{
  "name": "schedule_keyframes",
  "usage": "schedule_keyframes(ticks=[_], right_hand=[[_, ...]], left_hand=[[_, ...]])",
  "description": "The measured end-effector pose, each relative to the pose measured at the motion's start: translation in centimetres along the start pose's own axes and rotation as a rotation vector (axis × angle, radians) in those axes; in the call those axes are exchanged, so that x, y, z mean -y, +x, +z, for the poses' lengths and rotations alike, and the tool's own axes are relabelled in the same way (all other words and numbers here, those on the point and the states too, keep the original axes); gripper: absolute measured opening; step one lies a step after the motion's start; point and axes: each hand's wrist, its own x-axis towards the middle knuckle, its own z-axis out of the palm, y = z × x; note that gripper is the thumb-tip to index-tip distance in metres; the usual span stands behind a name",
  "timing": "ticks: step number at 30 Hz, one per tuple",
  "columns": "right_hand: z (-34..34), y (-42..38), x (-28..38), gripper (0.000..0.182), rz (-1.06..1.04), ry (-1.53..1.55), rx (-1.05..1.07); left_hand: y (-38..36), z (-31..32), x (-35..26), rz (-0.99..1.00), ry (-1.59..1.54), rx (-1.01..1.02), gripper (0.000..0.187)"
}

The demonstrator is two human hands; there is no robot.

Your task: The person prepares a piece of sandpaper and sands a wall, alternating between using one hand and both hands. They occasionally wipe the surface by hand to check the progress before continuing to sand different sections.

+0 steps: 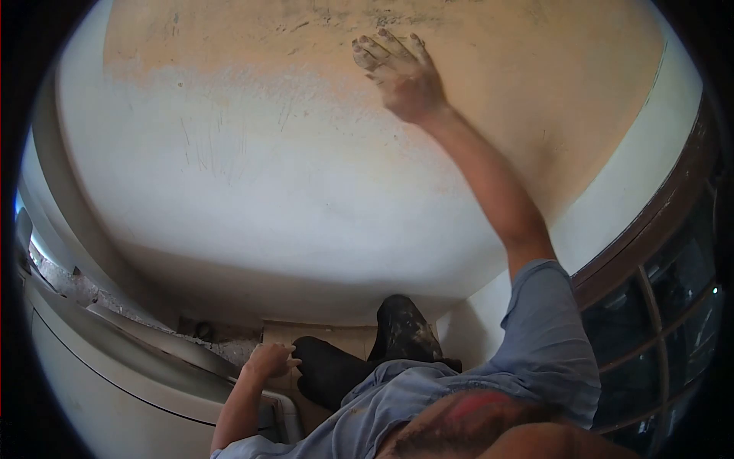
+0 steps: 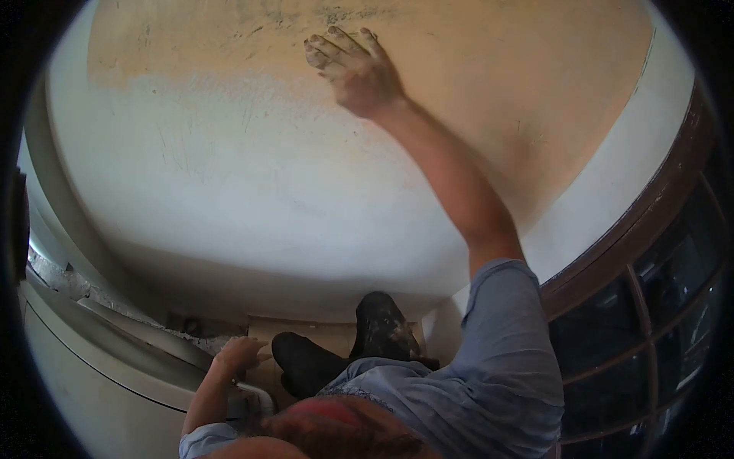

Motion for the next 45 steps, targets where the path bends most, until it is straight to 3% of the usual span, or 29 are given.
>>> schedule_keyframes(ticks=[2, 4, 5, 6, 7, 9, 11, 13, 15, 18, 20, 21, 23, 24, 26, 27, 29, 30, 31, 34, 35, 37, 39, 41, 43, 44, 45], right_hand=[[-0.5, 0.3, -5.4, 0.025, -0.273, -0.078, 0.206], [-2.0, 1.0, -12.0, 0.023, 0.006, 0.032, 0.146], [-0.8, 0.0, -18.0, 0.022, 0.112, -0.269, 0.02], [-1.9, 0.3, -20.6, 0.022, 0.717, -0.331, 0.309], [-6.3, 3.3, -16.6, 0.036, 0.568, -0.333, 0.061], [-6.4, 1.4, -16.7, 0.042, 0.476, -0.4, -0.053], [-3.4, -8.3, -19.0, 0.027, 0.214, -0.779, 0.112], [-6.0, -12.3, -10.3, 0.035, 0.233, -0.363, 0.033], [-7.5, -19.2, -5.8, 0.035, 0.316, -0.208, 0.114], [-9.8, -24.3, -7.4, 0.035, 0.28, -0.085, 0.166], [-11.5, -21.8, -13.4, 0.036, 0.215, -0.208, 0.081], [-12.7, -19.5, -16.4, 0.037, 0.509, -0.233, 0.384], [-15.7, -13.7, -21.0, 0.041, 0.716, -0.222, 0.342], [-16.5, -12.0, -22.1, 0.046, 0.622, -0.21, -0.005], [-15.8, -12.1, -22.9, 0.046, 0.608, -0.258, -0.012], [-16.0, -13.0, -23.4, 0.047, 0.579, -0.311, 0.01], [-16.2, -18.1, -20.0, 0.041, 0.764, -0.306, 0.566], [-15.3, -22.0, -16.7, 0.041, 0.545, -0.307, 0.046], [-15.4, -25.5, -13.0, 0.041, 0.594, -0.302, 0.169], [-12.3, -38.2, -7.5, 0.047, 0.535, -0.135, -0.049], [-13.2, -37.0, -8.5, 0.047, 0.544, -0.131, -0.059], [-16.6, -34.6, -12.4, 0.043, 0.518, -0.111, 0.124], [-18.5, -29.1, -18.2, 0.037, 0.538, -0.33, 0.106], [-17.0, -25.9, -23.6, 0.043, 0.781, 0.059, -0.049], [-17.6, -21.5, -23.7, 0.044, 0.755, -0.103, -0.049], [-17.7, -20.9, -22.9, 0.048, 0.709, -0.258, -0.04], [-16.4, -22.8, -20.8, 0.042, 0.71, -0.244, -0.023]], left_hand=[[-0.5, -0.1, -0.1, 0.007, -0.006, -0.01, 0.046], [-0.7, -0.6, -0.4, 0.004, 0.039, 0.017, 0.047], [-0.4, -0.6, -0.3, -0.007, 0.039, 0.025, 0.047], [0.0, -0.2, 0.1, -0.004, 0.057, 0.048, 0.048], [0.1, 0.1, 0.4, -0.001, 0.076, 0.073, 0.048], [0.2, -0.3, 0.8, -0.03, 0.079, 0.087, 0.048], [1.1, -0.5, 0.6, -0.04, 0.089, 0.104, 0.049], [1.6, -0.6, 0.5, 0.079, 0.095, -0.222, 0.052], [2.5, -1.7, -1.4, 0.095, 0.155, -0.267, 0.057], [3.9, -6.0, -5.5, 0.117, 0.257, -0.403, 0.066], [5.4, -10.0, -8.1, 0.12, 0.316, -0.512, 0.07], [6.4, -12.9, -9.9, 0.11, 0.354, -0.554, 0.072], [8.1, -18.6, -13.7, 0.155, 0.449, -0.781, 0.073], [9.1, -21.3, -15.6, 0.182, 0.457, -0.906, 0.074], [11.3, -26.5, -18.7, 0.229, 0.486, -1.137, 0.074], [12.5, -28.7, -20.2, 0.256, 0.499, -1.229, 0.074], [14.6, -32.1, -23.6, 0.333, 0.449, -1.397, 0.071], [16.0, -33.1, -24.3, 0.389, 0.424, -1.452, 0.067], [17.2, -33.8, -25.3, 0.396, 0.433, -1.45, 0.067], [20.2, -34.3, -26.9, 0.308, 0.606, -1.599, 0.065], [20.8, -34.4, -26.5, 0.306, 0.621, -1.597, 0.065], [21.9, -34.6, -26.1, 0.364, 0.696, -1.706, 0.065], [22.1, -34.9, -26.5, 0.359, 0.721, -1.713, 0.065], [22.2, -34.8, -26.8, 0.353, 0.713, -1.755, 0.064], [22.4, -34.8, -27.1, 0.35, 0.741, -1.743, 0.064], [22.4, -34.7, -26.9, 0.336, 0.731, -1.753, 0.064], [22.4, -34.6, -26.8, 0.323, 0.721, -1.764, 0.063]])
